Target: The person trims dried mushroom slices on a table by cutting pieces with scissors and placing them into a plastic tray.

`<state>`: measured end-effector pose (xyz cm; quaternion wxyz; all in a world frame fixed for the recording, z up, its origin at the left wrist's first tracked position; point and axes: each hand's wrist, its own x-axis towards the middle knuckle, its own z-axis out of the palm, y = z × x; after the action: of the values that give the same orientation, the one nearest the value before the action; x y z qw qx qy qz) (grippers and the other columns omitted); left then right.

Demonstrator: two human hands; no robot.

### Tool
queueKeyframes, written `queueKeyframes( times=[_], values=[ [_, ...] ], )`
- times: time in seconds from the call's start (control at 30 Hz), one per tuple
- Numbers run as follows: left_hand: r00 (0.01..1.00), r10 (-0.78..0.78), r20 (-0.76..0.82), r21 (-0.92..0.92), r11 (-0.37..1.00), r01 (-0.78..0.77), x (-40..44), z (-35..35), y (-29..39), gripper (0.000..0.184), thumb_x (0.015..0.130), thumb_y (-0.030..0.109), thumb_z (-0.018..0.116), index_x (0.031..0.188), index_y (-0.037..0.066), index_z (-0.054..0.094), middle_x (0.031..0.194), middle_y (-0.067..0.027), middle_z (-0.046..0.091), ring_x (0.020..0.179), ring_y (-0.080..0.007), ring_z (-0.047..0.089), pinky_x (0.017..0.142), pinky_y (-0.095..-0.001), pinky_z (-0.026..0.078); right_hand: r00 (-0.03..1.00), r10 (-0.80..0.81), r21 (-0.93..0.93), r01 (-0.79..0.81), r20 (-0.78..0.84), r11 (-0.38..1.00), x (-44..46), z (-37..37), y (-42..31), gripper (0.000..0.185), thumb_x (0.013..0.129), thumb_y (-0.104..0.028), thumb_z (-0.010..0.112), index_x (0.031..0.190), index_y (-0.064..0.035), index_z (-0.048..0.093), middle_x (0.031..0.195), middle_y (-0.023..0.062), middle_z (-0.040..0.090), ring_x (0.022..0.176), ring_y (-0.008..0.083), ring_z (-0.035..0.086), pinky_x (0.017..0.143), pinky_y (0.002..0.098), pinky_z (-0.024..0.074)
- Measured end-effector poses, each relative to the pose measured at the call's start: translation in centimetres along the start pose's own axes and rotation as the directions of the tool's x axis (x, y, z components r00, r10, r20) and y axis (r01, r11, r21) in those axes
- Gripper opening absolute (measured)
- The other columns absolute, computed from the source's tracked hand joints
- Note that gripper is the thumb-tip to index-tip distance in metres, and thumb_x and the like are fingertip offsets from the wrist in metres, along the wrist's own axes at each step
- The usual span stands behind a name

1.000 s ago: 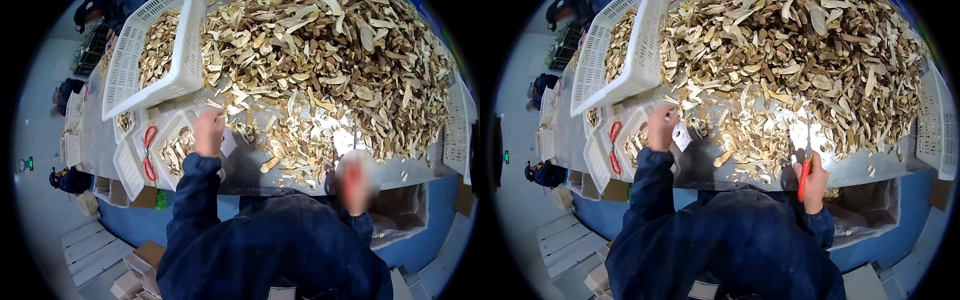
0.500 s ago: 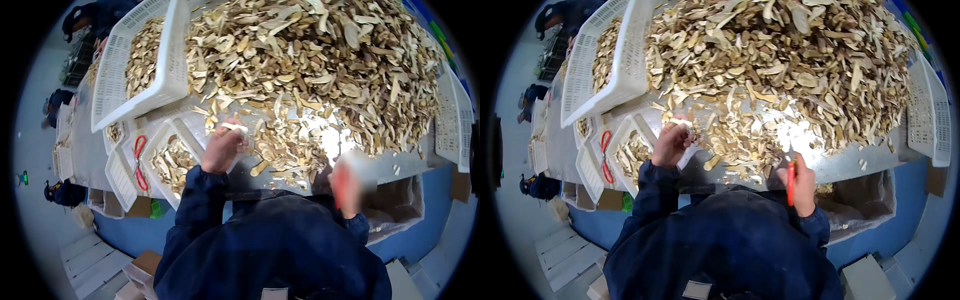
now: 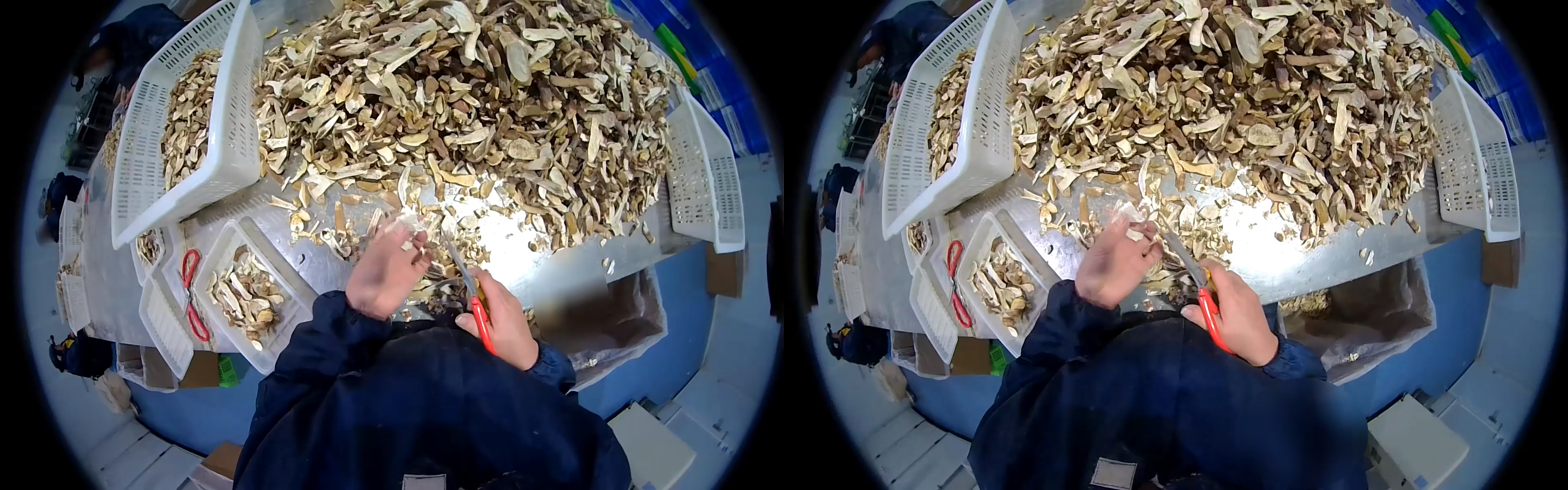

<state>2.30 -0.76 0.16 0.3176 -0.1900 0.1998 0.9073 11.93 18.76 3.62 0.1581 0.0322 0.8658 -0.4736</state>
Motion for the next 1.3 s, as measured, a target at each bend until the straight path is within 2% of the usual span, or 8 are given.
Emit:
queueKeyframes(
  times=[0.23, 0.67, 0.77, 1.07, 1.13, 1.2, 1.23, 1.3],
  values=[
    [0.985, -0.144, 0.098, -0.083, 0.985, 0.152, 0.1, 0.6, -2.8, 0.033, 0.097, 0.031, 0.051, 0.125, 0.014, 0.048, 0.135, -0.0023, 0.050, 0.116, -0.0217, 0.048, 0.099, -0.0423, 0.039, 0.992, -0.106, 0.110, 0.113, -0.065, 0.987, 1.7, 1.0, -0.7, 0.061, 0.076, -0.025, 0.073, 0.125, -0.0015, 0.045, 0.099, 0.0174, 0.061, 0.094, 0.0362, 0.060, 0.080, 0.0415, 0.0471],
    [0.996, -0.077, 0.048, -0.177, 0.981, 0.085, -0.2, 1.0, -3.1, 0.032, 0.098, 0.030, 0.050, 0.125, 0.013, 0.049, 0.132, -0.0032, 0.052, 0.113, -0.0213, 0.051, 0.096, -0.0415, 0.041, 0.987, -0.142, 0.032, 0.145, -0.081, 0.989, 2.2, 1.2, -1.0, 0.065, 0.074, -0.024, 0.074, 0.127, -0.0002, 0.043, 0.101, 0.0185, 0.061, 0.097, 0.0382, 0.057, 0.085, 0.0438, 0.0452],
    [0.978, -0.120, 0.174, -0.165, 0.975, 0.149, 0.3, 0.3, -3.5, 0.026, 0.096, 0.028, 0.053, 0.117, 0.012, 0.053, 0.120, -0.0057, 0.058, 0.106, -0.0228, 0.054, 0.092, -0.0385, 0.044, 0.992, -0.111, 0.064, 0.116, -0.065, 0.991, 2.2, 1.5, -0.6, 0.069, 0.075, -0.029, 0.074, 0.129, 0.0009, 0.042, 0.105, 0.0219, 0.060, 0.099, 0.0416, 0.057, 0.085, 0.0447, 0.0451],
    [0.995, -0.093, 0.038, -0.105, 0.990, 0.096, 0.1, 0.3, -3.1, 0.023, 0.095, 0.022, 0.056, 0.117, 0.016, 0.052, 0.122, -0.0041, 0.056, 0.105, -0.0174, 0.052, 0.080, -0.0349, 0.045, 0.993, -0.098, 0.042, 0.101, -0.072, 0.994, 2.2, 1.6, -0.6, 0.049, 0.080, -0.022, 0.071, 0.119, -0.0007, 0.050, 0.071, 0.0143, 0.064, 0.061, 0.0336, 0.063, 0.058, 0.0355, 0.0491],
    [0.999, 0.036, 0.004, 0.181, 0.983, -0.036, 0.5, -0.5, -2.5, 0.019, 0.092, 0.013, 0.059, 0.111, 0.013, 0.057, 0.128, -0.0060, 0.053, 0.112, -0.0188, 0.050, 0.088, -0.0352, 0.044, 0.990, -0.085, 0.046, 0.091, -0.115, 0.995, 2.1, 1.2, -0.3, 0.045, 0.080, -0.018, 0.068, 0.118, -0.0005, 0.050, 0.065, 0.0132, 0.058, 0.056, 0.0306, 0.060, 0.055, 0.0349, 0.0468],
    [0.961, 0.274, 0.042, 0.576, 0.779, -0.247, 0.6, -1.8, -1.8, 0.016, 0.090, 0.009, 0.061, 0.107, 0.010, 0.061, 0.130, -0.0067, 0.052, 0.118, -0.0199, 0.049, 0.091, -0.0358, 0.044, 0.981, -0.077, 0.042, 0.086, -0.177, 0.995, 2.1, 0.8, 0.3, 0.042, 0.081, -0.017, 0.067, 0.116, -0.0004, 0.051, 0.061, 0.0122, 0.054, 0.053, 0.0290, 0.057, 0.053, 0.0346, 0.0451],
    [0.884, 0.411, 0.223, 0.869, 0.327, -0.372, 0.3, -1.9, -0.5, 0.010, 0.087, 0.006, 0.063, 0.098, 0.005, 0.063, 0.132, -0.0091, 0.050, 0.124, -0.0224, 0.047, 0.096, -0.0353, 0.044, 0.977, -0.060, 0.008, 0.063, -0.204, 0.998, 2.1, 0.5, 1.1, 0.039, 0.083, -0.020, 0.065, 0.114, -0.0003, 0.051, 0.058, 0.0113, 0.049, 0.050, 0.0266, 0.053, 0.050, 0.0353, 0.0420],
    [0.800, 0.457, 0.390, 0.921, -0.189, -0.341, -0.9, -1.4, 1.5, 0.010, 0.087, 0.007, 0.064, 0.097, 0.005, 0.063, 0.133, -0.0106, 0.049, 0.126, -0.0237, 0.047, 0.095, -0.0347, 0.045, 0.966, -0.044, -0.036, 0.036, -0.256, 0.999, 2.1, -0.3, 2.1, 0.037, 0.085, -0.021, 0.064, 0.113, -0.0005, 0.051, 0.058, 0.0114, 0.048, 0.049, 0.0258, 0.052, 0.050, 0.0358, 0.0408]
  ],
)
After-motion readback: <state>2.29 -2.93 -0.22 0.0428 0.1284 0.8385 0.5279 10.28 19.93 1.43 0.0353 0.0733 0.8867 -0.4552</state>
